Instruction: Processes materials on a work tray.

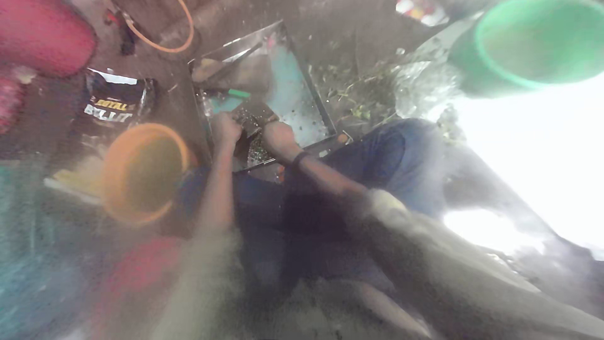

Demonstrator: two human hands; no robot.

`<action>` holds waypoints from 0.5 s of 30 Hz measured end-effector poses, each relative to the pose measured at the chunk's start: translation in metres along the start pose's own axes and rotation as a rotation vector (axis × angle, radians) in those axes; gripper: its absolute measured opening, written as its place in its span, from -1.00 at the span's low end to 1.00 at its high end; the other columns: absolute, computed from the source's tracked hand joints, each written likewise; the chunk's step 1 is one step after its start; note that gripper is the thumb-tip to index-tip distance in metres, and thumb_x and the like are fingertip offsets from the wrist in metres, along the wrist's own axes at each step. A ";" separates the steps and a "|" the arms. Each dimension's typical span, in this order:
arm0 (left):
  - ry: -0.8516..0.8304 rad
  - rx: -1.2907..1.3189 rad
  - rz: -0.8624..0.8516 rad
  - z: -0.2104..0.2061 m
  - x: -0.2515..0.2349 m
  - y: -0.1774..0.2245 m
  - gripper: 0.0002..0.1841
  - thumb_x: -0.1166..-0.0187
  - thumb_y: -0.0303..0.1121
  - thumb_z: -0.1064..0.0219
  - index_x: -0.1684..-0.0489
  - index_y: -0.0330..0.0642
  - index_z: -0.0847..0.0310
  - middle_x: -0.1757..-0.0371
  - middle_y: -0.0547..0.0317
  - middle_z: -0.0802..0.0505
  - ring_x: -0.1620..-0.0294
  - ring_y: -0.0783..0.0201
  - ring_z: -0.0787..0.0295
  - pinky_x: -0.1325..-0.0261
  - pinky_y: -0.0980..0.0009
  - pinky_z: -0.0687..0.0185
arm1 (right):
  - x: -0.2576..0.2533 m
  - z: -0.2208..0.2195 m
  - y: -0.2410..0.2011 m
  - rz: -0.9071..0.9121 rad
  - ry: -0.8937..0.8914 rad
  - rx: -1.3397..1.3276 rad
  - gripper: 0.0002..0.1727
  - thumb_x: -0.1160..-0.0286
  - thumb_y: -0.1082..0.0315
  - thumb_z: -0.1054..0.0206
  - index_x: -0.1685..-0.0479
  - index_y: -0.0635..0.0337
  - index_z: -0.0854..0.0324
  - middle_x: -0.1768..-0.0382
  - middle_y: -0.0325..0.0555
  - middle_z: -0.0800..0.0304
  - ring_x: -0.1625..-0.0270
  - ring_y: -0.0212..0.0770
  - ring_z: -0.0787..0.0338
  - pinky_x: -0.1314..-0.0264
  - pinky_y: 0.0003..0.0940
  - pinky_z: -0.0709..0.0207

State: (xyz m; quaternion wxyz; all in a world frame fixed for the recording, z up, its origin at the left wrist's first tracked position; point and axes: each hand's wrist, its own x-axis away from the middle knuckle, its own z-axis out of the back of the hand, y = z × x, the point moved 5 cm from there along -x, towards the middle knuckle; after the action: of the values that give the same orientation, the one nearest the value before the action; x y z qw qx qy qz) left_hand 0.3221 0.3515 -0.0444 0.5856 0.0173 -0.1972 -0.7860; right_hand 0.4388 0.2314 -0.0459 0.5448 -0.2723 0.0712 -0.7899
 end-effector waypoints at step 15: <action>0.022 -0.057 -0.019 -0.004 -0.002 0.011 -0.75 -0.57 -0.44 -0.35 -0.09 -0.08 -0.89 -0.17 -0.11 -0.91 -0.31 -0.15 -0.81 -0.43 -0.21 -0.62 | -0.009 -0.004 -0.011 0.005 -0.049 -0.008 -0.69 -0.58 0.20 -0.28 0.04 0.27 -0.74 -0.01 0.27 -0.83 -0.10 0.33 -0.84 0.06 0.38 -0.65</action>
State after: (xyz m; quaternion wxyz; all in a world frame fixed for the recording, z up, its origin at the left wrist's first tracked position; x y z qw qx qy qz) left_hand 0.3340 0.3498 -0.0450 0.5804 0.0111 -0.1681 -0.7967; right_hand 0.4304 0.2430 -0.0480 0.5472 -0.2936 0.0614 -0.7815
